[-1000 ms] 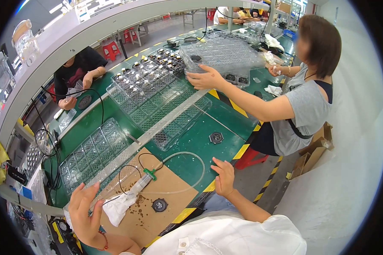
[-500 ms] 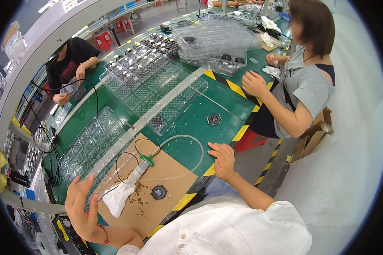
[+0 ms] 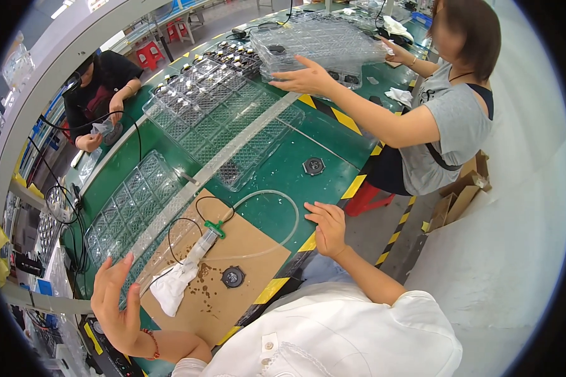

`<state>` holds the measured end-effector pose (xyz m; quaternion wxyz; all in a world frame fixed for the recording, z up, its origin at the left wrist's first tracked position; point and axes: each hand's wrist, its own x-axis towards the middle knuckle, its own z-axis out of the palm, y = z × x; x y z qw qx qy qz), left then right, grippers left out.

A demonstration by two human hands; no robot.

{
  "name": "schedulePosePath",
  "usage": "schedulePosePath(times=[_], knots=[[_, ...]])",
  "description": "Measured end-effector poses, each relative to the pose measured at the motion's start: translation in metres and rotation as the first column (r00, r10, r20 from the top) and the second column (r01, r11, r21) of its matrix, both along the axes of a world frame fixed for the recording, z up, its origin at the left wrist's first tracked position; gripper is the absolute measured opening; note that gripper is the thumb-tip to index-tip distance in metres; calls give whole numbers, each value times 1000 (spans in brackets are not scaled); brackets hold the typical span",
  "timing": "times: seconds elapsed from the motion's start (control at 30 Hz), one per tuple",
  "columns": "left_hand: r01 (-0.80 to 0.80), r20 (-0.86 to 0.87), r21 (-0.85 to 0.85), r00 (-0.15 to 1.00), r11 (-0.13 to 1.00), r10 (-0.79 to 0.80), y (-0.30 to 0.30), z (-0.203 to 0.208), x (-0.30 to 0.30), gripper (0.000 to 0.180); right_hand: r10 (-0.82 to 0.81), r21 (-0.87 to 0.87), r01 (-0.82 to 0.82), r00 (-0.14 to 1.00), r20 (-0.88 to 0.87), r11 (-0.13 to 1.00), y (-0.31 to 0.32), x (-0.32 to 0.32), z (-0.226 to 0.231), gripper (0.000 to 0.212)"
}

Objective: The person applies sealant to the back of smartwatch cases using a sealant dispenser, then organizes the cases into protective trays.

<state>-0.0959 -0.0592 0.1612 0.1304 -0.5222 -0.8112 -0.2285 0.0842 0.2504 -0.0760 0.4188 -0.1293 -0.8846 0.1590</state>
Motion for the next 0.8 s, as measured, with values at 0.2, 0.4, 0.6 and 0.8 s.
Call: schedulePosePath(times=[0.2, 0.4, 0.6, 0.8], knots=[[2, 2, 9, 1000, 1000, -2, 2, 0, 1, 29, -2, 0, 2, 1000, -9, 1000, -1, 0, 1, 28], [5, 7, 13, 1000, 1000, -5, 3, 1, 1, 29, -4, 0, 4, 1000, -11, 1000, -1, 0, 0, 28], [-3, 13, 6, 1000, 1000, 3, 3, 1, 1, 29, -5, -1, 5, 1000, -11, 1000, 0, 0, 0, 28], [4, 11, 18, 1000, 1000, -4, 4, -1, 2, 29, -6, 5, 6, 1000, -15, 1000, 1, 1, -1, 27]])
